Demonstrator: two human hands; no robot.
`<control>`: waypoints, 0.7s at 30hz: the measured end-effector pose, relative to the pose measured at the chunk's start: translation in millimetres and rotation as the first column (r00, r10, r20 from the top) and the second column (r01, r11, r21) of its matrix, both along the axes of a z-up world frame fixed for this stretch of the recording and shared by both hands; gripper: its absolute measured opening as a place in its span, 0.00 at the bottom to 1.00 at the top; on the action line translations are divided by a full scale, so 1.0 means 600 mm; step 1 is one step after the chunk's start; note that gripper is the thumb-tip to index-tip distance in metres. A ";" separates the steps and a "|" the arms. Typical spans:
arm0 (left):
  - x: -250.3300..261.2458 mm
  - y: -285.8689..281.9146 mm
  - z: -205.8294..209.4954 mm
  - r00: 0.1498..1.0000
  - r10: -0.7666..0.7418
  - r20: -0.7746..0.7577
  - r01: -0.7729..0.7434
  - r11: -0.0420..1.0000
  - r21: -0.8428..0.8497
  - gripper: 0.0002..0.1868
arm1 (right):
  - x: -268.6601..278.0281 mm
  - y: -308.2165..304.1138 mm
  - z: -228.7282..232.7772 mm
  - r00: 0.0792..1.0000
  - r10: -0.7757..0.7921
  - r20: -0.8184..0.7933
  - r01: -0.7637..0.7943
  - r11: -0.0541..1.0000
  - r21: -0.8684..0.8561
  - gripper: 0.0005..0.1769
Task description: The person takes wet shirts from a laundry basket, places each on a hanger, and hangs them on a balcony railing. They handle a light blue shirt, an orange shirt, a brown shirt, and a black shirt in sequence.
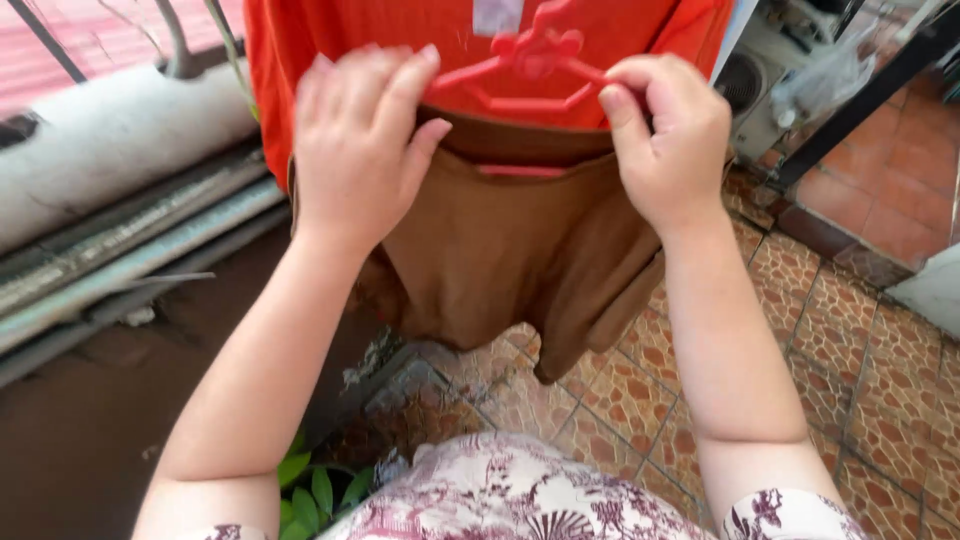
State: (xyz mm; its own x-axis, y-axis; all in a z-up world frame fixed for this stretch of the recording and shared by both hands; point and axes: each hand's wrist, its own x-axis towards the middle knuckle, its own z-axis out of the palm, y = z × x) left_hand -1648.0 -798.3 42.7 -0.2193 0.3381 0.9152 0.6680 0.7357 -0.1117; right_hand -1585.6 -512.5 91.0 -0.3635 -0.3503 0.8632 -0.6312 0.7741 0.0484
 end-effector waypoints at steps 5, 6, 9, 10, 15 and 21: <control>-0.064 0.009 0.017 0.997 0.008 -0.071 -0.004 0.998 0.058 0.11 | -0.024 -0.019 0.015 0.997 -0.068 -0.034 0.067 0.997 -0.023 0.13; -0.071 0.009 0.028 0.998 0.021 -0.062 -0.017 0.998 0.058 0.11 | -0.032 -0.019 0.022 0.996 -0.078 -0.040 0.076 0.996 -0.046 0.09; -0.092 0.015 0.077 0.996 0.036 -0.076 -0.031 0.998 0.059 0.12 | -0.048 -0.020 0.062 0.992 -0.113 -0.057 0.107 0.990 -0.094 0.05; -0.099 0.020 0.094 0.997 0.040 -0.071 -0.036 0.998 0.055 0.13 | -0.052 -0.018 0.077 0.990 -0.134 -0.041 0.129 0.984 -0.123 0.04; -0.163 0.041 0.184 0.989 0.102 -0.111 -0.094 0.992 0.082 0.14 | -0.086 -0.014 0.172 0.960 -0.231 -0.160 0.221 0.972 -0.074 0.03; -0.231 0.082 0.298 0.965 0.196 -0.173 -0.182 0.979 0.092 0.17 | -0.156 0.008 0.275 0.917 -0.346 -0.198 0.324 0.936 -0.134 0.03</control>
State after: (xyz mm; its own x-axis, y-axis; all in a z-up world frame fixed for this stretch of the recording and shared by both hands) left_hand -1786.7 -749.2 221.7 -0.1023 0.2359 0.9664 0.4897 0.8575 -0.1575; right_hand -1679.0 -507.8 255.8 -0.2467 -0.1520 0.9571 -0.3166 0.9461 0.0687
